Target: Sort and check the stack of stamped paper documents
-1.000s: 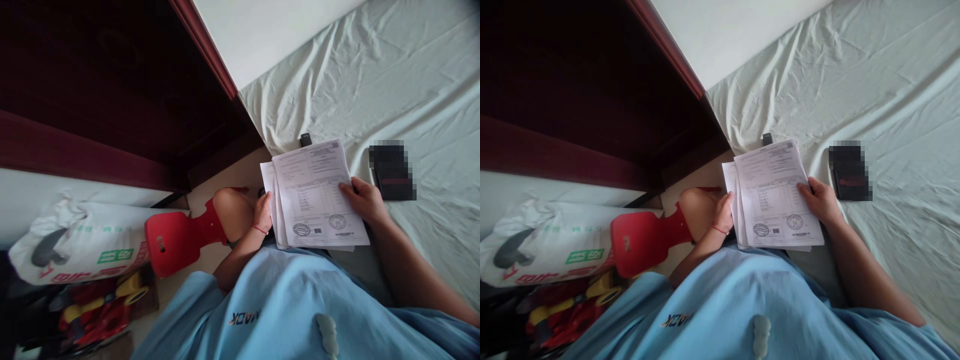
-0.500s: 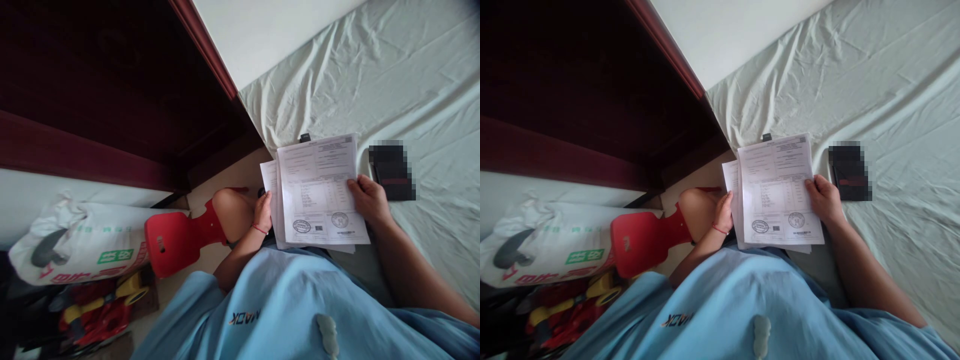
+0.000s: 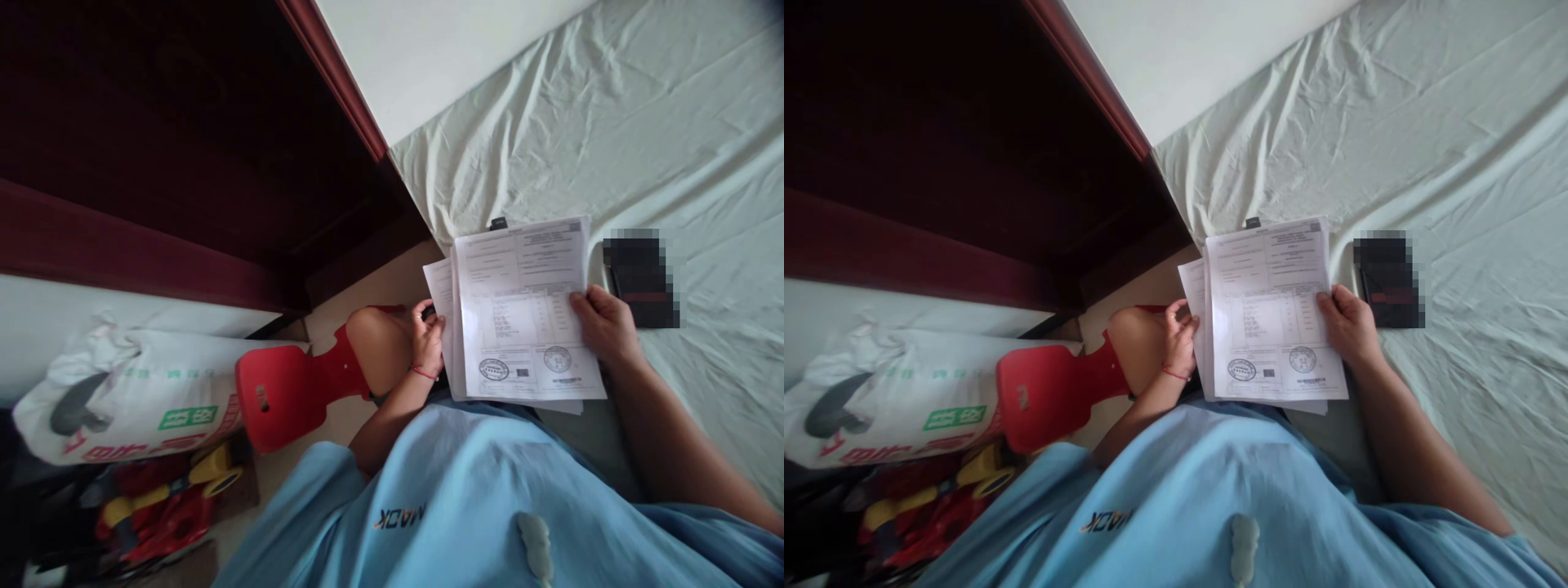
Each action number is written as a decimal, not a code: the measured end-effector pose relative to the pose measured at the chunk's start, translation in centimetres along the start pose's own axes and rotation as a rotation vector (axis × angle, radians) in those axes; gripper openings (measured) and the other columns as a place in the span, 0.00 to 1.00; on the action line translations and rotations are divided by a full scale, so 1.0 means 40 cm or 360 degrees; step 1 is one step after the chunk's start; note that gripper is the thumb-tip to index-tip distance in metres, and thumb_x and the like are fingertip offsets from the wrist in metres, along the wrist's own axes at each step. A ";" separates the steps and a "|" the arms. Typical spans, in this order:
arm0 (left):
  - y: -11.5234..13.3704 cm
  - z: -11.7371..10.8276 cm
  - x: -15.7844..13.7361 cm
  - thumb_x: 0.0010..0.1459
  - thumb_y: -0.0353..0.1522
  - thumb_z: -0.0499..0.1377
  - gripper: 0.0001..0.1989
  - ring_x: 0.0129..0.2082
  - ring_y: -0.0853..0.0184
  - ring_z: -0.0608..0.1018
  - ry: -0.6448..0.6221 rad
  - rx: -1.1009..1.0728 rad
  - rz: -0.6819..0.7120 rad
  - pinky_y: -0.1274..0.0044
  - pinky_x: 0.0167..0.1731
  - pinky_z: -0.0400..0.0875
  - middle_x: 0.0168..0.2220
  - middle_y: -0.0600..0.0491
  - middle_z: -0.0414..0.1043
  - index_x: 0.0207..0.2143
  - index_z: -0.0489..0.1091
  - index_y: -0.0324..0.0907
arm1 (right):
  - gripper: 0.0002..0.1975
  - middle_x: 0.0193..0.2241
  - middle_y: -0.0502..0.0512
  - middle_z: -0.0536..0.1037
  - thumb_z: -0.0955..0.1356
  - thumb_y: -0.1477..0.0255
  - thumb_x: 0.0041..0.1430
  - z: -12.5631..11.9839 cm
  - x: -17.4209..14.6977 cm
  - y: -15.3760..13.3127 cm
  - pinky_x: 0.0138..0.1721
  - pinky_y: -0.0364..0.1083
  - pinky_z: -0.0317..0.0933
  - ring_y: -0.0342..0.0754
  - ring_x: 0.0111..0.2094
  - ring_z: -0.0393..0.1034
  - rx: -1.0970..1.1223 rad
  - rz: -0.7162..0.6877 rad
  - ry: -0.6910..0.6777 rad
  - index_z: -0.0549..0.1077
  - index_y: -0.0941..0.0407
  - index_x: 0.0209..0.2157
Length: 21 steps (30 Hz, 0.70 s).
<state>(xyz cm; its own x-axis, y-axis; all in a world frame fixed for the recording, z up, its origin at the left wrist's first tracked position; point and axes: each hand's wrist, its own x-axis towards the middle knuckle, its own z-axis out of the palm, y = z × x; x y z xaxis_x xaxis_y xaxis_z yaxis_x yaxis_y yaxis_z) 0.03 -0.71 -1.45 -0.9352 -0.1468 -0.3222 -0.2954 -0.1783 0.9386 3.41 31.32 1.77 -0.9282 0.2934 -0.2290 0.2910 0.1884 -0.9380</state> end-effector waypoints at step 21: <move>0.028 0.014 -0.002 0.53 0.49 0.73 0.19 0.42 0.59 0.81 -0.0076 0.0027 -0.0002 0.70 0.47 0.73 0.40 0.51 0.84 0.38 0.83 0.45 | 0.22 0.28 0.52 0.79 0.77 0.46 0.56 -0.002 -0.003 -0.029 0.24 0.49 0.63 0.49 0.25 0.68 0.0239 0.0116 -0.0035 0.74 0.49 0.33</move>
<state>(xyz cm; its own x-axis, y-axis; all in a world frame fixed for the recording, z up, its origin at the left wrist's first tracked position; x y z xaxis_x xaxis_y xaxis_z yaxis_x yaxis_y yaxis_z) -0.33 -0.36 -0.30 -0.9430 -0.1002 -0.3175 -0.2993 -0.1621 0.9403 3.21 31.13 2.90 -0.9112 0.2804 -0.3019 0.3213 0.0247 -0.9467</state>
